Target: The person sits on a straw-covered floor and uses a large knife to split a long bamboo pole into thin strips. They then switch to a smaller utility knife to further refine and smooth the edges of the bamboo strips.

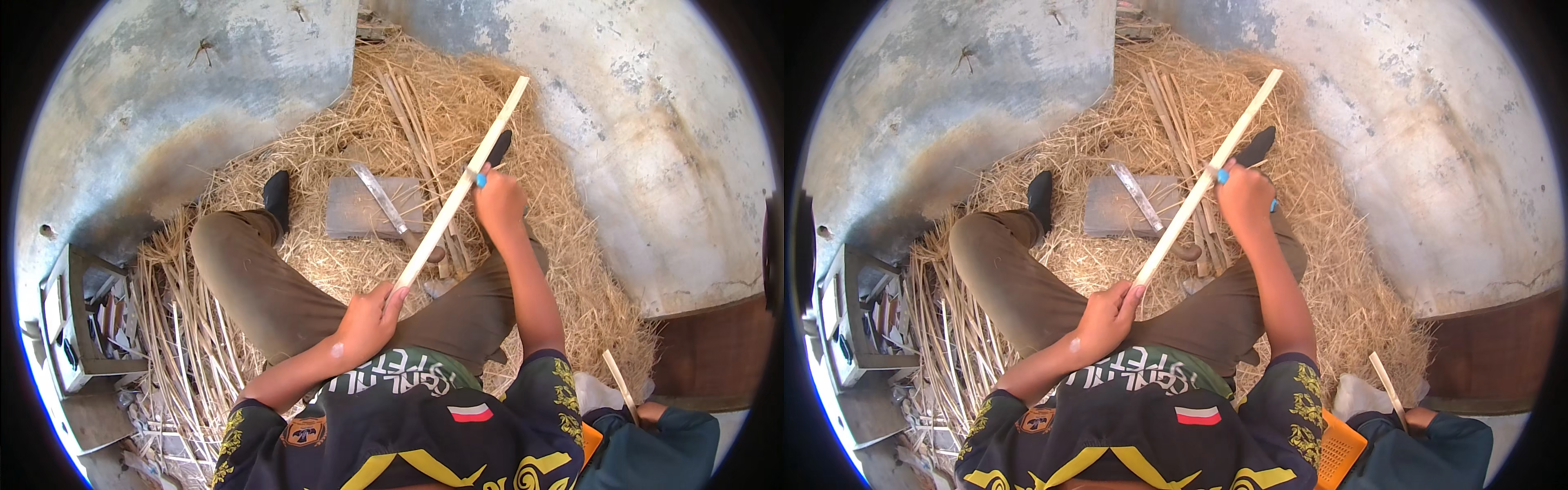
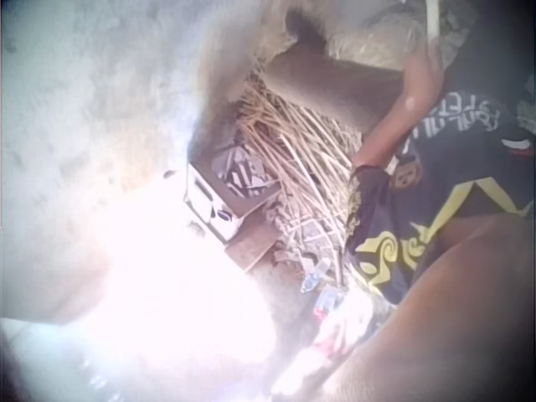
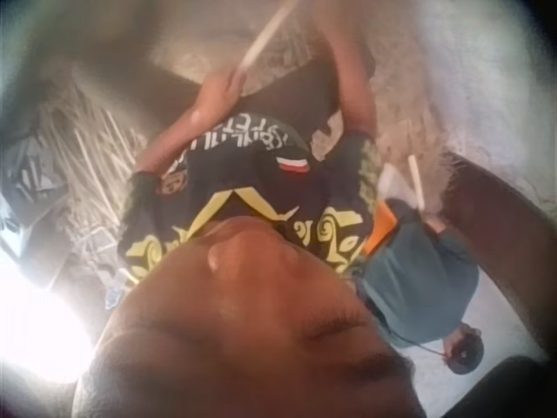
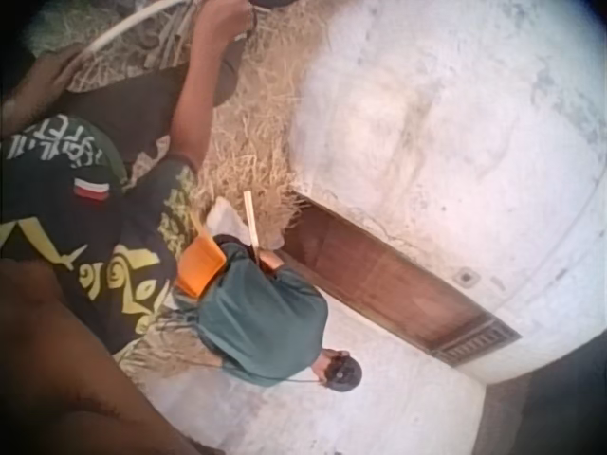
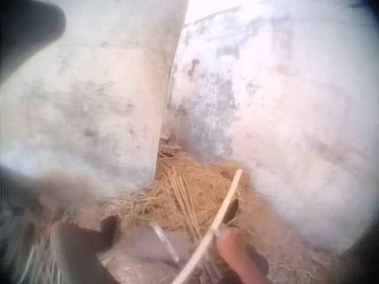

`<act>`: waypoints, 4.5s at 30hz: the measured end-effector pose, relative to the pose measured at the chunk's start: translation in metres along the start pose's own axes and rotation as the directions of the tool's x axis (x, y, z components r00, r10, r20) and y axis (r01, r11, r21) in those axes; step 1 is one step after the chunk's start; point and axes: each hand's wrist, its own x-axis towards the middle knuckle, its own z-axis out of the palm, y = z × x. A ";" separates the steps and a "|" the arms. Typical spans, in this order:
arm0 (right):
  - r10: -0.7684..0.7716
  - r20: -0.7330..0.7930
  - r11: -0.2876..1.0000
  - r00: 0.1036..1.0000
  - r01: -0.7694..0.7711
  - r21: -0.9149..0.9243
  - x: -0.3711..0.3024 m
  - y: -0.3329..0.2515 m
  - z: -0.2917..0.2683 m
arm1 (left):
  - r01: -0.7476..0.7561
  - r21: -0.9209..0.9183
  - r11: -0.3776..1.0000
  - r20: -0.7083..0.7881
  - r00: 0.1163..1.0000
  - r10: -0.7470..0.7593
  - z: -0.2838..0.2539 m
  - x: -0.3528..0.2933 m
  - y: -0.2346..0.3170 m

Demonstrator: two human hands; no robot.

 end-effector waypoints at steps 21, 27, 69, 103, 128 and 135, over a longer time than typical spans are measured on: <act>0.357 0.168 0.854 0.919 -0.394 0.339 0.076 0.094 0.071 | 0.150 -0.059 0.987 0.117 0.983 -0.142 0.006 0.005 -0.014; 0.521 0.502 0.153 0.690 -0.654 0.741 0.032 0.086 0.081 | 0.158 -0.054 0.986 0.149 0.977 -0.149 0.014 0.008 -0.022; 0.631 0.262 0.254 0.730 -0.513 0.820 0.000 0.094 0.108 | 0.396 -0.205 0.895 0.237 0.907 -0.347 0.015 0.022 -0.016; -0.204 0.327 0.940 0.923 0.091 0.328 -0.059 -0.098 0.035 | 0.373 -0.417 0.829 0.032 0.917 -0.397 -0.012 0.034 -0.031; -0.306 0.241 0.952 0.921 0.300 0.064 -0.039 -0.066 0.018 | 0.378 -0.537 0.754 0.195 0.925 -0.325 -0.011 0.023 -0.027; -0.055 0.191 0.998 0.980 0.055 0.010 -0.003 -0.031 0.028 | 0.317 -0.459 0.830 0.176 0.948 -0.265 0.002 0.017 -0.024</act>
